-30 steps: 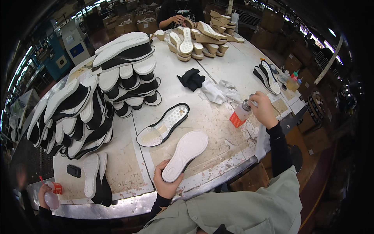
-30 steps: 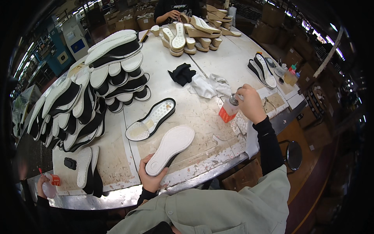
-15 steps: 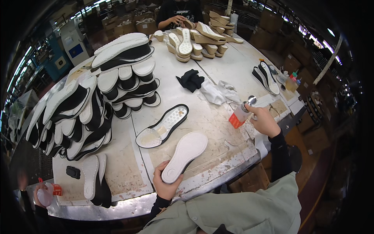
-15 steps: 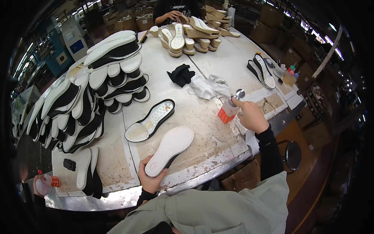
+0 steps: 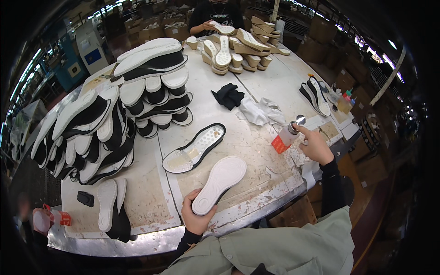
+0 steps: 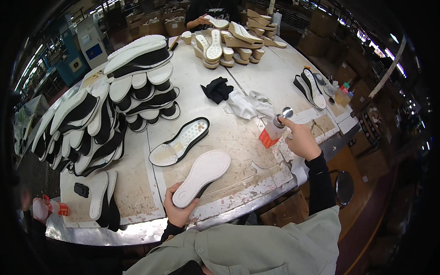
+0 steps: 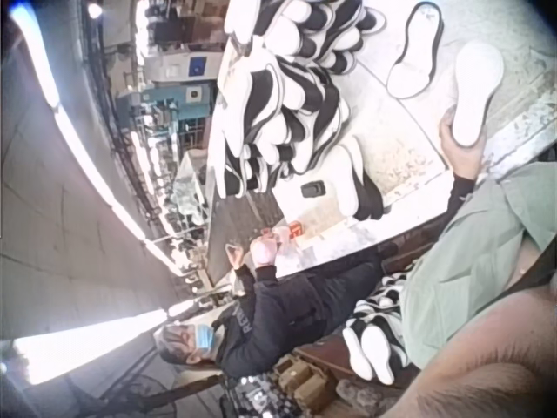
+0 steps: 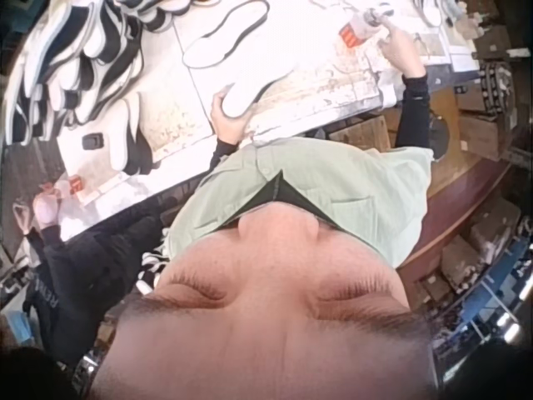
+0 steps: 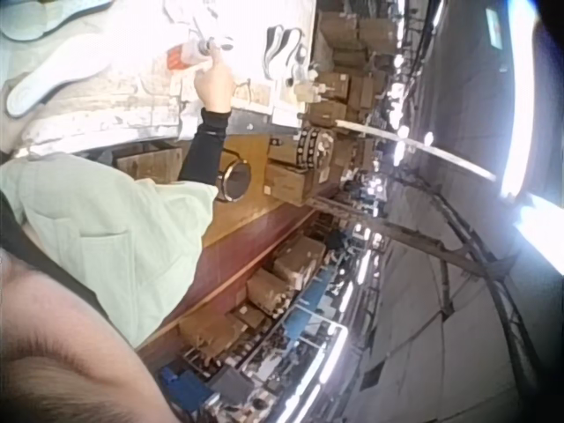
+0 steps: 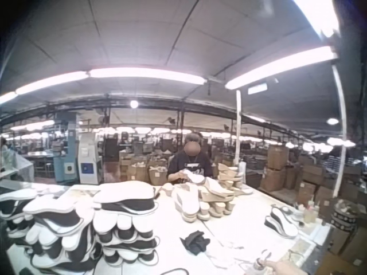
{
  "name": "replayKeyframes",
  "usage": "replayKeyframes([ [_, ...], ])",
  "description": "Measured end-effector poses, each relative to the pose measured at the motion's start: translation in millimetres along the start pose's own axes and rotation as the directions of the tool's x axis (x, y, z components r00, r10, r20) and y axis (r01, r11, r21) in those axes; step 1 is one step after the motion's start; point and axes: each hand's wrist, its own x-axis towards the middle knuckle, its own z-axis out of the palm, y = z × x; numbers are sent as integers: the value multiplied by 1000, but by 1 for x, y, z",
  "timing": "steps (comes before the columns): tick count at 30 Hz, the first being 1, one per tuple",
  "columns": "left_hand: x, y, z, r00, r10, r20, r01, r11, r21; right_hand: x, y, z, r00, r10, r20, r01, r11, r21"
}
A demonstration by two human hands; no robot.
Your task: The person wipes white shoe insoles with a cloth, repeatedly spraying a liquid from a red-capped bottle onto the cloth and rubbing the insole surface. The person handles insoles one at a time, placing them back on the table after wiping.
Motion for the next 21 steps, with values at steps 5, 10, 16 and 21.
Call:
replayKeyframes([
  [5, -1, -2, 0, 1000, 2, -1, -2, 1000, 4, -1, 0, 1, 1000, -8, 11, 8, 1000, -8],
  [10, 0, -1, 0, 1000, 1, 1, -1, 1000, 12, -1, 3, 3, 1000, 4, 21, -4, 1000, -10],
  [16, 0, 0, 1, 1000, -2, -4, 2, 1000, 7, -2, -2, 1, 997, 64, 40, -62, 997, -44],
  [21, 0, 1, 0, 1000, 6, -8, -6, 1000, 20, -4, -9, 0, 998, 31, -61, -35, 997, -64],
])
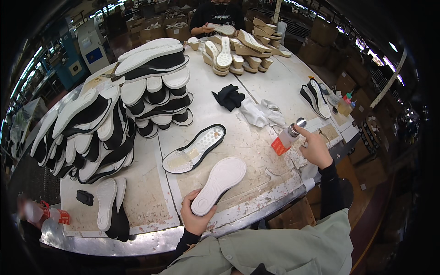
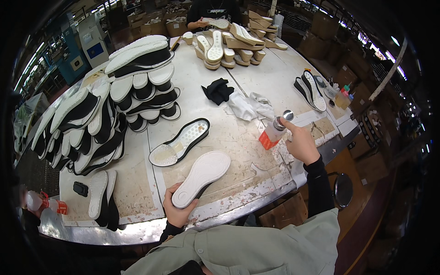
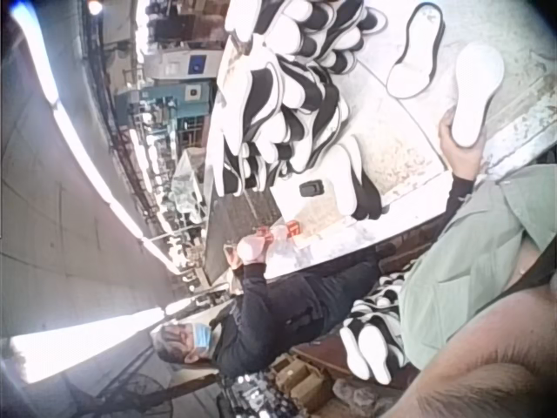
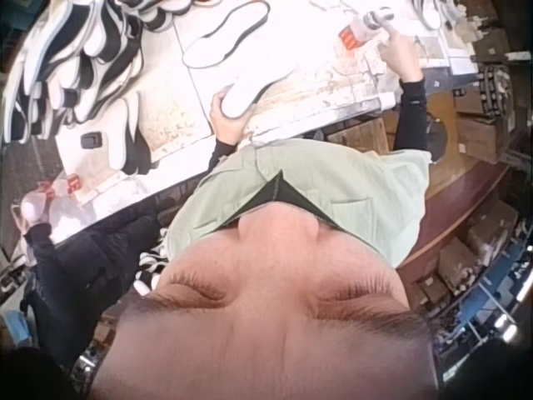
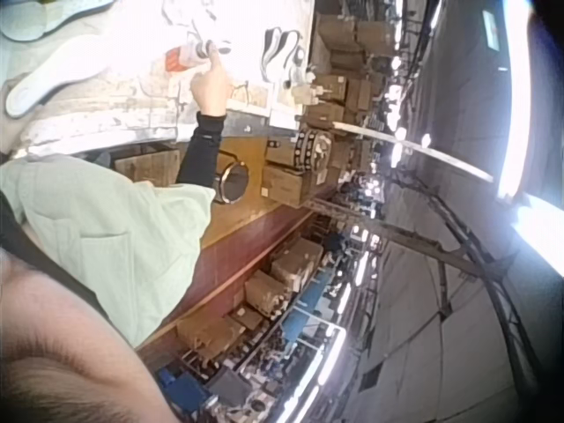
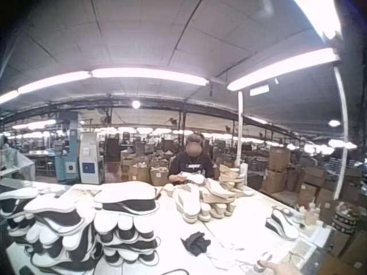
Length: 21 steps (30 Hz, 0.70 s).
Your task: The person wipes white shoe insoles with a cloth, repeatedly spraying a liquid from a red-capped bottle onto the cloth and rubbing the insole surface. The person handles insoles one at a time, placing them back on the table after wiping.
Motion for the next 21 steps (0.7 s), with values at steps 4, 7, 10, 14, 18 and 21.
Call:
replayKeyframes([
  [4, 0, 0, 0, 1000, -6, 3, 6, 1000, -4, 0, -3, 3, 999, -27, 37, 27, 1000, -8],
  [7, 0, -2, 0, 1000, 0, 1, 0, 1000, -10, 1, -5, -1, 1000, -10, 10, 10, 1000, 4],
  [10, -1, -2, 1, 1000, 0, -2, 0, 1000, -14, 2, 2, 5, 1000, -23, 18, 23, 1000, -7],
  [14, -1, -2, 1, 1000, 1, 2, -1, 1000, -8, 1, 6, 6, 999, -48, -7, 48, 998, -27],
  [18, 0, -4, 2, 999, 16, -38, -17, 999, -38, 3, -10, -4, 999, 49, 0, -49, 998, 44],
  [21, 1, -2, 2, 999, 14, -30, -15, 1000, -26, 1, 2, 7, 997, -71, 16, 72, 996, -53],
])
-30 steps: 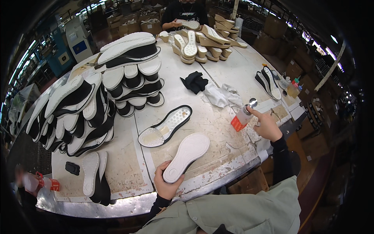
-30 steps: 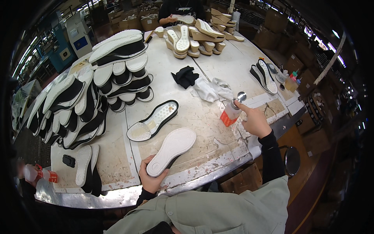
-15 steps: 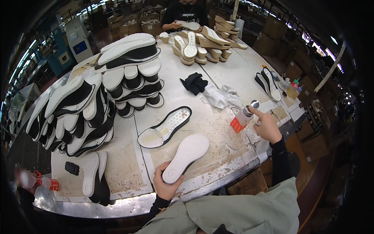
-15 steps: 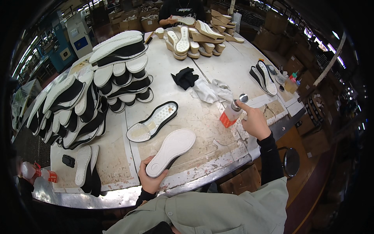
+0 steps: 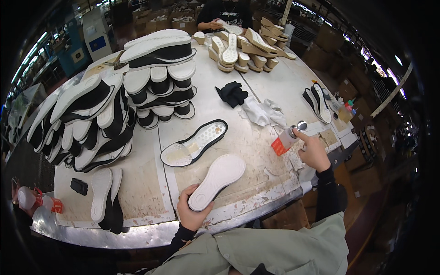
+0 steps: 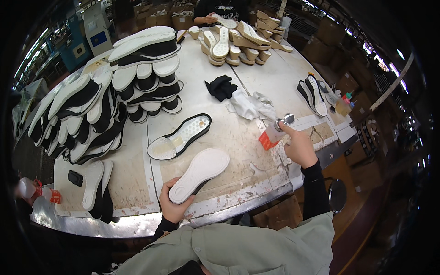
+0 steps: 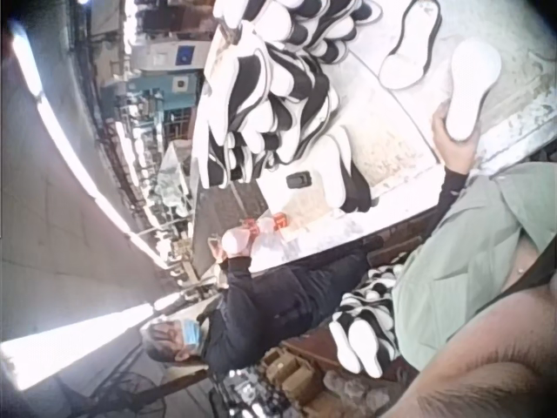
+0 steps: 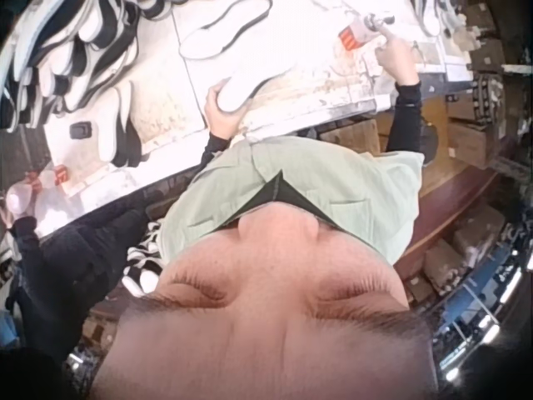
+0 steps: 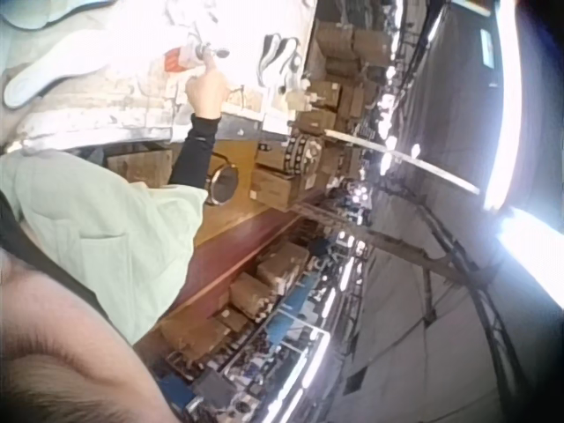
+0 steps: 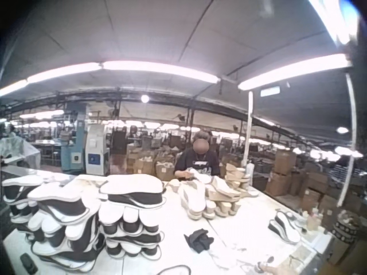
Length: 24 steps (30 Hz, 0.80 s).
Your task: The person wipes white shoe insoles with a cloth, repeatedly spraying a liquid from a red-capped bottle onto the cloth and rubbing the insole surface. The person handles insoles one at a time, placing them back on the table after wiping.
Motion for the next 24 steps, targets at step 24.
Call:
replayKeyframes([
  [24, 0, 2, 0, 1000, 5, -7, -5, 1000, 30, -15, -7, 15, 932, 333, -144, -183, 774, 606],
])
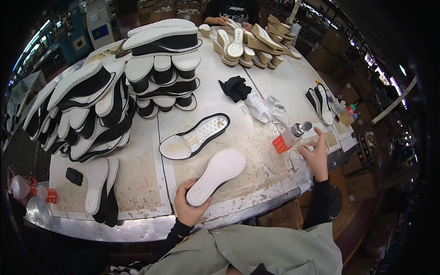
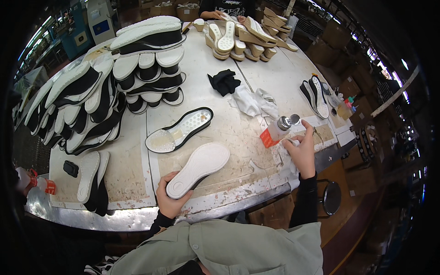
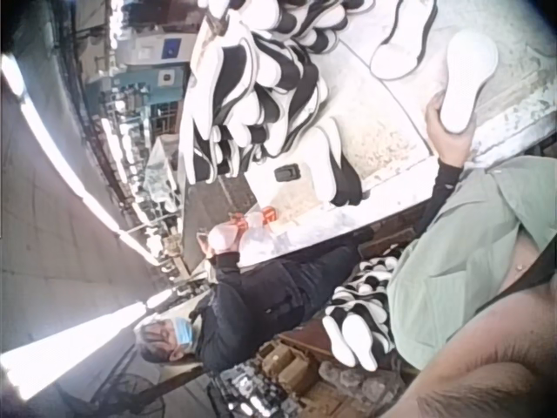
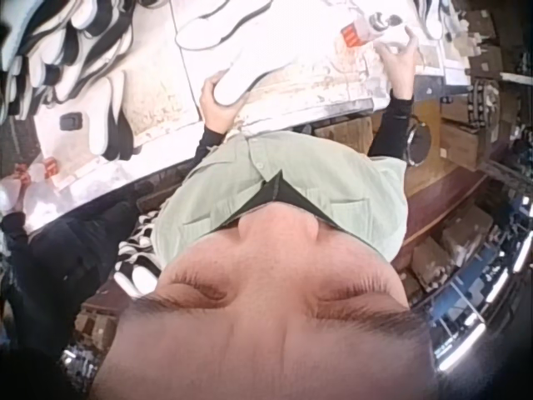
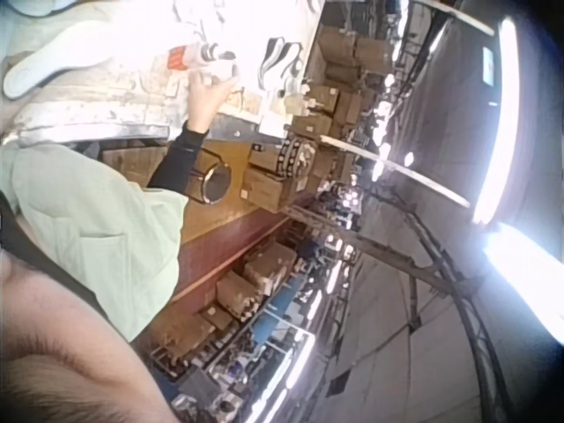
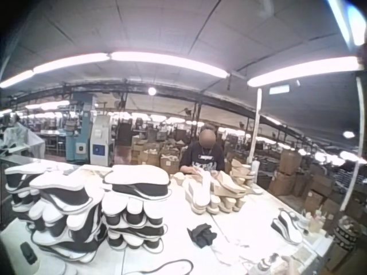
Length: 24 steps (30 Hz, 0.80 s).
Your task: The person wipes white shoe insoles with a cloth, repeatedly spraying a liquid from a red-capped bottle onto the cloth and rubbing the insole surface. The person handles insoles one at a time, placing them back on the table after wiping.
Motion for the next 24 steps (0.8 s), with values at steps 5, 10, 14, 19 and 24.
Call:
replayKeyframes([
  [5, 0, -1, 2, 1000, -25, 2, 25, 999, -41, -37, 20, 62, 964, 241, -115, -142, 830, 540],
  [10, 0, 0, 0, 999, -30, 15, 30, 999, -24, -56, 28, 106, 950, 98, -296, 22, 926, 378],
  [14, -1, 1, -2, 1000, -26, -10, 26, 1000, -13, -34, 25, 97, 850, -52, -524, 85, 996, 38],
  [19, -1, -1, 3, 1000, -21, 12, 21, 1000, -17, 6, 72, 88, 890, -95, -445, 112, 994, 13],
  [24, -1, 0, 0, 1000, -8, 4, 8, 1000, -3, 16, 42, 84, 991, -4, -133, 66, 884, 463],
])
